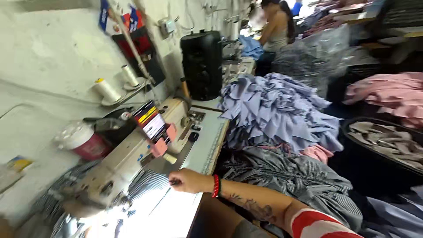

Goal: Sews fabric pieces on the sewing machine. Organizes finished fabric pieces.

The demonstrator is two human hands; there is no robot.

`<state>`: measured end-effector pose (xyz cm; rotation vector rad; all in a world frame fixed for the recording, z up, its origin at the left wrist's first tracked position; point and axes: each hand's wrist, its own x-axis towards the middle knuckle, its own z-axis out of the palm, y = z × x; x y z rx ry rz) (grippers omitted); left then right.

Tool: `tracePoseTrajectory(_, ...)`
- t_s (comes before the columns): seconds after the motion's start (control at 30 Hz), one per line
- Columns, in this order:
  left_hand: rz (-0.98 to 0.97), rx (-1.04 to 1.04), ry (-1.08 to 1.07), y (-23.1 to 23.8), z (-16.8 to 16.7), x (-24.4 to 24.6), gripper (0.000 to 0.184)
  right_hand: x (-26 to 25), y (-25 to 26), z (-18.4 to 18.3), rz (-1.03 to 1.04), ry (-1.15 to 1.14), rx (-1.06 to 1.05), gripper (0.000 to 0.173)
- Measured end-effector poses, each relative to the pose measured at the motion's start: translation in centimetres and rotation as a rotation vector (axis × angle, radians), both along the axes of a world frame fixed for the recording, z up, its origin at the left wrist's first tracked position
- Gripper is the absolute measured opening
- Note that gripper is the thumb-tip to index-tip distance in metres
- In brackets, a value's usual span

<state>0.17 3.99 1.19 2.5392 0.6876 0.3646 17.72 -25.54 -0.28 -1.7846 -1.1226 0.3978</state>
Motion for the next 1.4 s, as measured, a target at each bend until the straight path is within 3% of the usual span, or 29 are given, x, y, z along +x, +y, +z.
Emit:
tracePoseTrajectory(0.1, 0.022, -0.096, 0.046, -1.3, 2.4, 0.3, 0.034, -0.5, 0.0, 0.0, 0.007, -0.028, 0.028, 0.020)
tracePoseTrajectory(0.2, 0.068, -0.119, 0.036, -0.9, 2.4, 0.7, 0.033, -0.8, 0.8, -0.7, -0.001, -0.040, 0.058, 0.019)
tracePoseTrajectory(0.43, 0.074, -0.175, -0.115, 0.8, -2.1, 0.1, 0.040, -1.3, 2.2, -1.3, -0.015, -0.081, -0.008, 0.018)
tracePoseTrajectory(0.53, 0.080, -0.201, -0.051, 0.0, -1.0, -0.5, 0.043, -1.4, 2.4, -1.9, -0.014, -0.095, -0.008, 0.015)
tracePoseTrajectory(0.7, 0.144, -0.161, -0.223, -1.6, -0.4, -0.9, 0.038, -2.0, 3.3, -2.0, -0.023, -0.117, -0.060, 0.014)
tracePoseTrajectory(0.87, 0.126, -0.156, -0.084, -0.9, -0.9, -0.4, 0.025, -2.2, 4.3, -1.7, -0.004, -0.137, -0.056, 0.013)
tracePoseTrajectory(1.03, 0.165, -0.125, -0.288, -0.6, -0.4, -1.1, 0.029, -2.2, 5.3, -1.3, 0.020, -0.176, -0.017, 0.017)
tracePoseTrajectory(1.13, 0.084, -0.136, -0.351, -0.2, 0.3, -2.4, 0.035, -2.0, 4.9, -1.2, -0.009, -0.177, -0.019, 0.018)
tracePoseTrajectory(1.2, 0.030, -0.120, -0.286, 0.1, 0.5, -3.4, 0.042, -1.4, 3.2, -0.9, -0.062, -0.173, -0.037, 0.022)
tracePoseTrajectory(1.33, -0.057, -0.064, 0.260, -0.1, 0.9, -3.3, 0.089, 2.7, -3.4, -0.1, -0.242, -0.142, -0.129, 0.034)
tracePoseTrajectory(1.4, -0.177, 0.056, 0.440, -1.3, 0.7, -4.1, 0.097, 5.0, -7.4, 1.1, -0.377, -0.197, -0.229, 0.038)
